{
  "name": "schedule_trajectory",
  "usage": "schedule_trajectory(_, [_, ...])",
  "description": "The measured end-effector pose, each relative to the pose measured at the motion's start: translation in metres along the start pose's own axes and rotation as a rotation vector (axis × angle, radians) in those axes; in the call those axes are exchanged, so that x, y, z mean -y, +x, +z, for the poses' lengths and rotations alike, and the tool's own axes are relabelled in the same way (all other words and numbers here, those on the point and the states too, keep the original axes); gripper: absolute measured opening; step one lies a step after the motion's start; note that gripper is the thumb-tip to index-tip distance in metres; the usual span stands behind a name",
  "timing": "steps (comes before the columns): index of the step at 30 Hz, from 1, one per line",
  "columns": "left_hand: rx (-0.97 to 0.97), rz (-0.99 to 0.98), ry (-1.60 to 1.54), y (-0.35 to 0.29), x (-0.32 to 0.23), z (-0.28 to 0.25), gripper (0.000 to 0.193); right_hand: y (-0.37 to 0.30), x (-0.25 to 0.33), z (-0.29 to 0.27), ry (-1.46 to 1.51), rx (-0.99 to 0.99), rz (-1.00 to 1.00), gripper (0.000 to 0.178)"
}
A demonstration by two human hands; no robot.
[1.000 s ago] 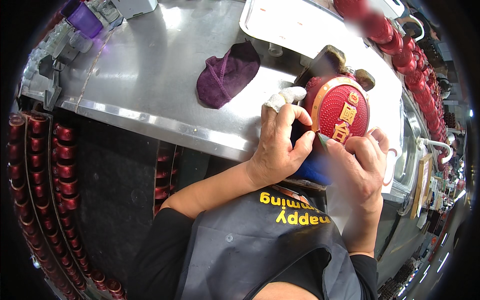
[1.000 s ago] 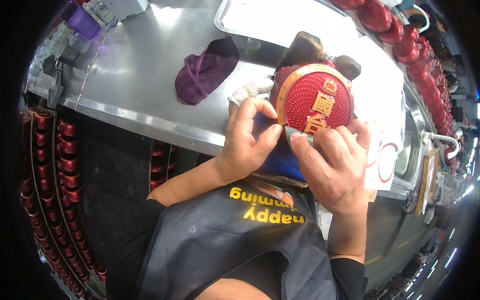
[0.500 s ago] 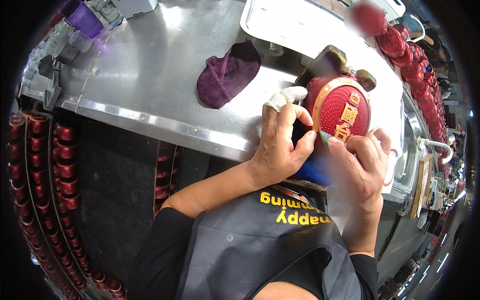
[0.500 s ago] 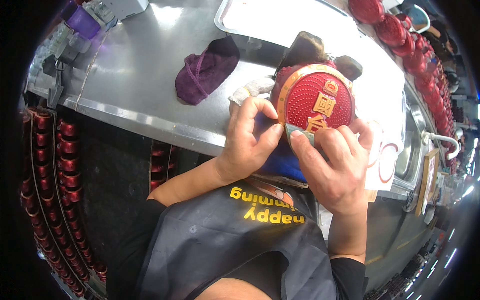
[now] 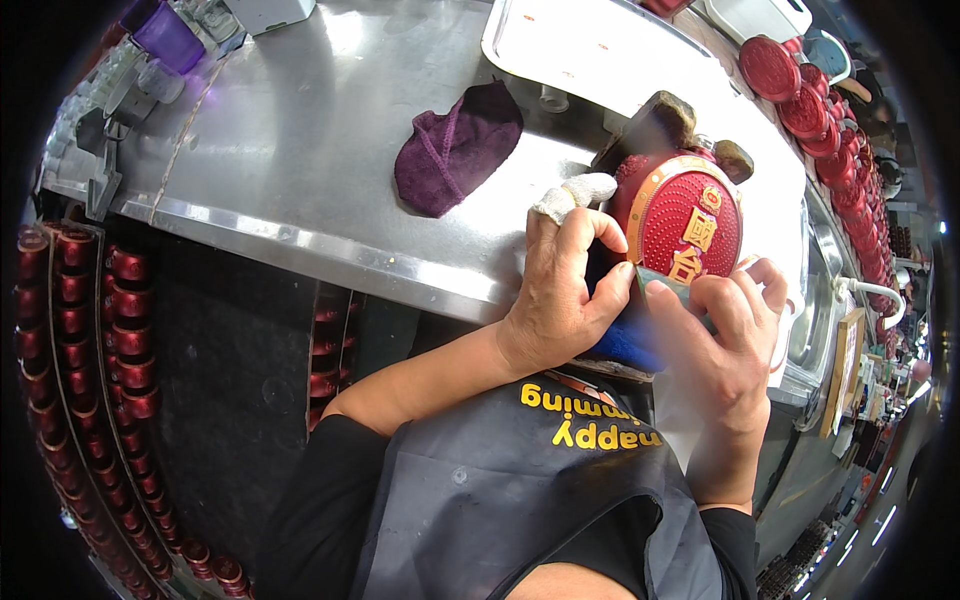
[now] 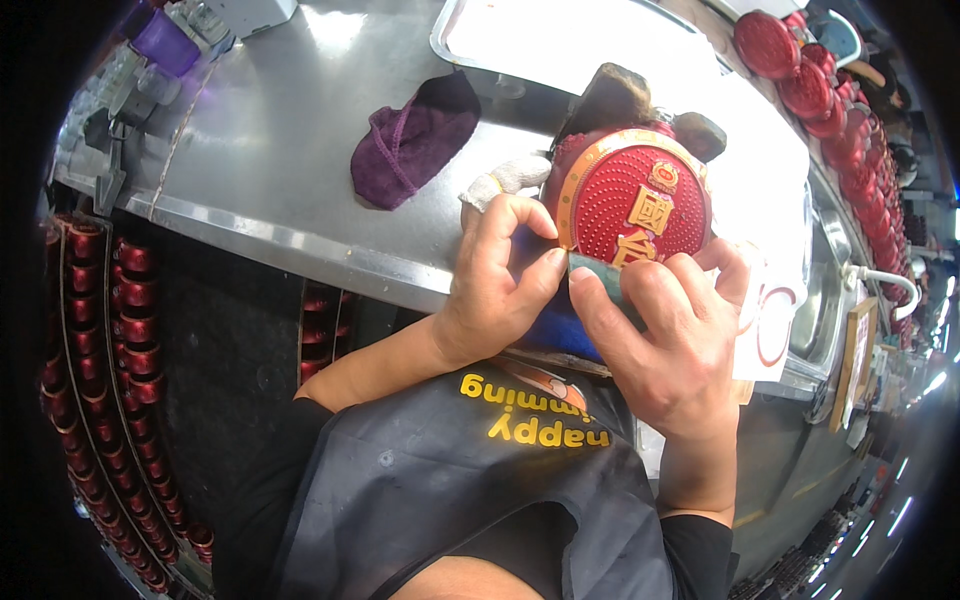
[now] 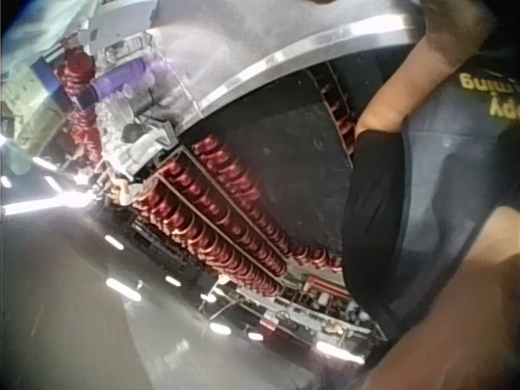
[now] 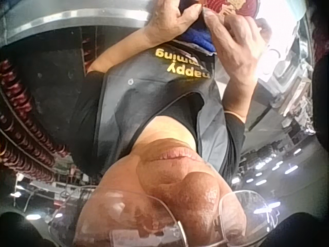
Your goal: The person applies gold decorative stickers to a red spherical object held in a blue clamp. They peel stickers from a sheet, place them on the object, and smooth them with a green tool and a white cloth. The person repeats this process for multiple stickers.
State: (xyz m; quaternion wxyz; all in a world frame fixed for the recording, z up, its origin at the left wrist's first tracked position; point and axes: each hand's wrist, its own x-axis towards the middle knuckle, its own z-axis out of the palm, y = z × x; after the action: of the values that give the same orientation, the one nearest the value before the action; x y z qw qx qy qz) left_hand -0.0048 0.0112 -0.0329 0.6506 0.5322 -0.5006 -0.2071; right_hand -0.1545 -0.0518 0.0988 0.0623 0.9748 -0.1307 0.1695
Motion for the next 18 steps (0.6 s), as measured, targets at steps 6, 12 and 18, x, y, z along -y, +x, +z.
schedule_trajectory(6, [-0.009,0.034,0.018,0.0,0.001,0.0,0.026,0.001,0.0,0.0,-0.012,-0.001,-0.012,0.03])
schedule_trajectory(12, [-0.048,0.102,0.046,0.002,0.002,-0.001,0.022,0.0,-0.006,0.0,0.012,-0.056,-0.001,0.032])
schedule_trajectory(18, [0.008,-0.041,-0.054,0.004,0.003,-0.005,0.022,0.008,-0.02,-0.008,0.143,-0.014,0.103,0.031])
